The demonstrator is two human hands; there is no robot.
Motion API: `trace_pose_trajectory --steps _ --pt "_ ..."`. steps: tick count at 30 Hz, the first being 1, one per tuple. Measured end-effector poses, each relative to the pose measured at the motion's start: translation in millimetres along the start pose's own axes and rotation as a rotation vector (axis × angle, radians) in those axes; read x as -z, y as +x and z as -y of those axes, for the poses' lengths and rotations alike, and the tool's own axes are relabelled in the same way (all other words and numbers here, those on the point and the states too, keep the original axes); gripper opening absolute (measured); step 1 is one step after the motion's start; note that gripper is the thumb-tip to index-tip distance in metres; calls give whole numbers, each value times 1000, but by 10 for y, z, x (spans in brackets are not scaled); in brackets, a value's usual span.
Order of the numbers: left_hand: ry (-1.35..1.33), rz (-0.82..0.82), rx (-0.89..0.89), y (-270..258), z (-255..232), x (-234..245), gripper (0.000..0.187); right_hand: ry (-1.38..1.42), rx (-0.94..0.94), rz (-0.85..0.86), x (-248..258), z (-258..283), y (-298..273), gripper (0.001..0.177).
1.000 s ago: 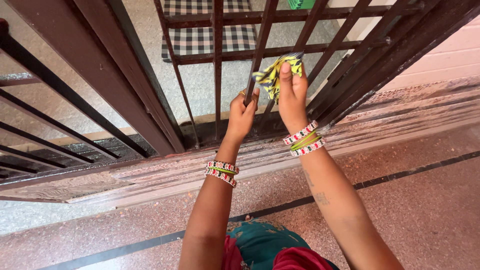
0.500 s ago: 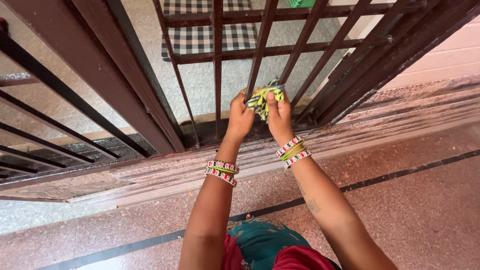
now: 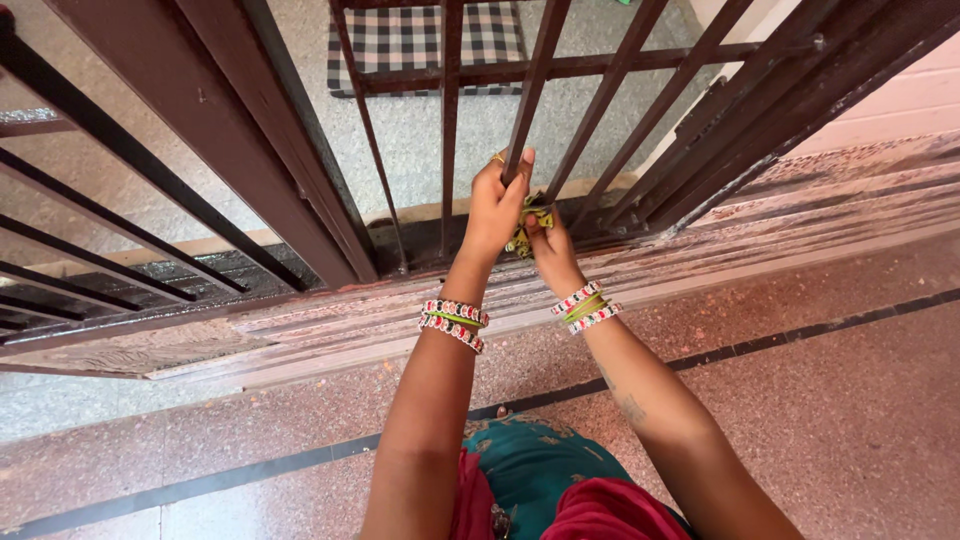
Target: The person wipes the vertical bars of a metal gate using a patterned cloth. They systematically clean each bar, moving from one to the next, and occasionally repositioning the cloth to reach different sections of the gate.
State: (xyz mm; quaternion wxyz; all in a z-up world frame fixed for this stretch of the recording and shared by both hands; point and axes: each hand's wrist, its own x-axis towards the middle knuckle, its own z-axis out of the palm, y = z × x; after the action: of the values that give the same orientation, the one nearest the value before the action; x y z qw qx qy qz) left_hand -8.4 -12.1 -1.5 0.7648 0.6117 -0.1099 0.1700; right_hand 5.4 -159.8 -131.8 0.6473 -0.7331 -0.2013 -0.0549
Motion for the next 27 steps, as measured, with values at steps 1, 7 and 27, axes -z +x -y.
trace_pose_trajectory --steps 1,7,27 --pt "15 -5 -7 3 0 2 31 34 40 -9 -1 96 27 35" --pt "-44 2 -78 40 39 -2 29 -20 33 -133 107 1255 439 33" --pt "-157 45 -97 51 261 25 25 156 168 -102 3 1266 498 44"
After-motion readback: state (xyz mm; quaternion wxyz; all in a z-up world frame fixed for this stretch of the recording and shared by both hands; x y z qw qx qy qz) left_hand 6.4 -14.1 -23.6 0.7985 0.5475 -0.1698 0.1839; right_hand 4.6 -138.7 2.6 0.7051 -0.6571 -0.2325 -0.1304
